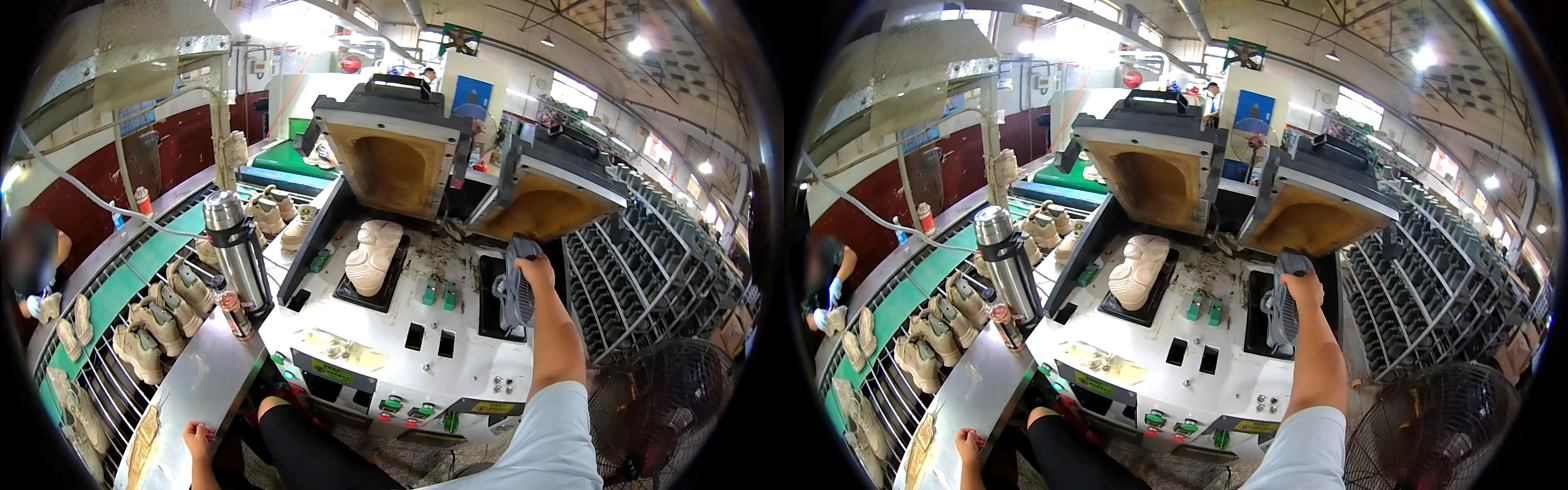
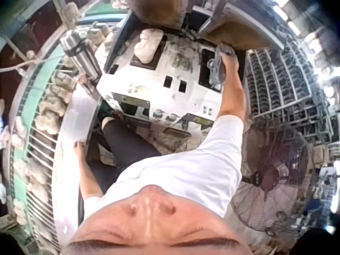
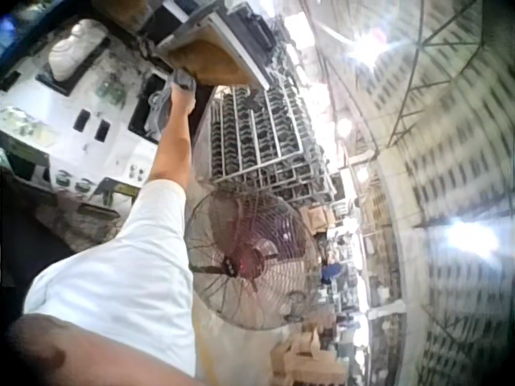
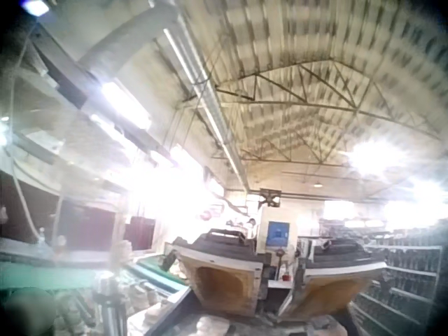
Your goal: The person picks up shoes from a conveyor belt, places them into a molding machine, presses buttons to operate the machine, and then removes the molded shoes and returns them to the conveyor.
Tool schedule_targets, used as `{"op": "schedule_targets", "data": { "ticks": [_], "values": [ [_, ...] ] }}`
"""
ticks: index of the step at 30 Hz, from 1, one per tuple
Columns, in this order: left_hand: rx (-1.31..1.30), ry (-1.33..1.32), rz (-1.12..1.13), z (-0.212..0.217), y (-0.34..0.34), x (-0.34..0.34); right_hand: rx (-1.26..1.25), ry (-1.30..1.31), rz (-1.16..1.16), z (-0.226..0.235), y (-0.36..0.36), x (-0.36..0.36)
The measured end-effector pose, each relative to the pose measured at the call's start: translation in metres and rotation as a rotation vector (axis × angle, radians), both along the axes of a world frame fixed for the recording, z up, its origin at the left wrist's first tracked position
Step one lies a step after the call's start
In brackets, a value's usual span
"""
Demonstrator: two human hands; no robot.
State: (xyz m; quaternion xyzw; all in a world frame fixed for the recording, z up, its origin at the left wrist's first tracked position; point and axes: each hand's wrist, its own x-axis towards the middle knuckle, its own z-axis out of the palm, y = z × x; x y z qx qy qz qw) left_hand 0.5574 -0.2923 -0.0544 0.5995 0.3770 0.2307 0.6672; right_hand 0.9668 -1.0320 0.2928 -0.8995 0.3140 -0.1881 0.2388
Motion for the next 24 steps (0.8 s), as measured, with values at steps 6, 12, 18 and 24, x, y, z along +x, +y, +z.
{"op": "schedule_targets", "data": {
  "ticks": [6, 12, 18, 24],
  "values": [
    [0.095, 0.02, 0.036, 0.002, -0.002, -0.009, -0.032, 0.188, 0.022, -0.002, 0.032, 0.024],
    [0.104, 0.1, 0.076, 0.003, -0.01, -0.001, 0.003, 0.271, 0.06, -0.02, 0.015, 0.042],
    [0.138, 0.24, 0.019, 0.014, -0.02, 0.019, 0.02, 0.257, 0.092, -0.038, -0.021, 0.05],
    [0.35, 0.286, -0.024, 0.0, -0.027, 0.032, -0.09, 0.214, 0.044, -0.048, 0.013, 0.027]
  ]
}}
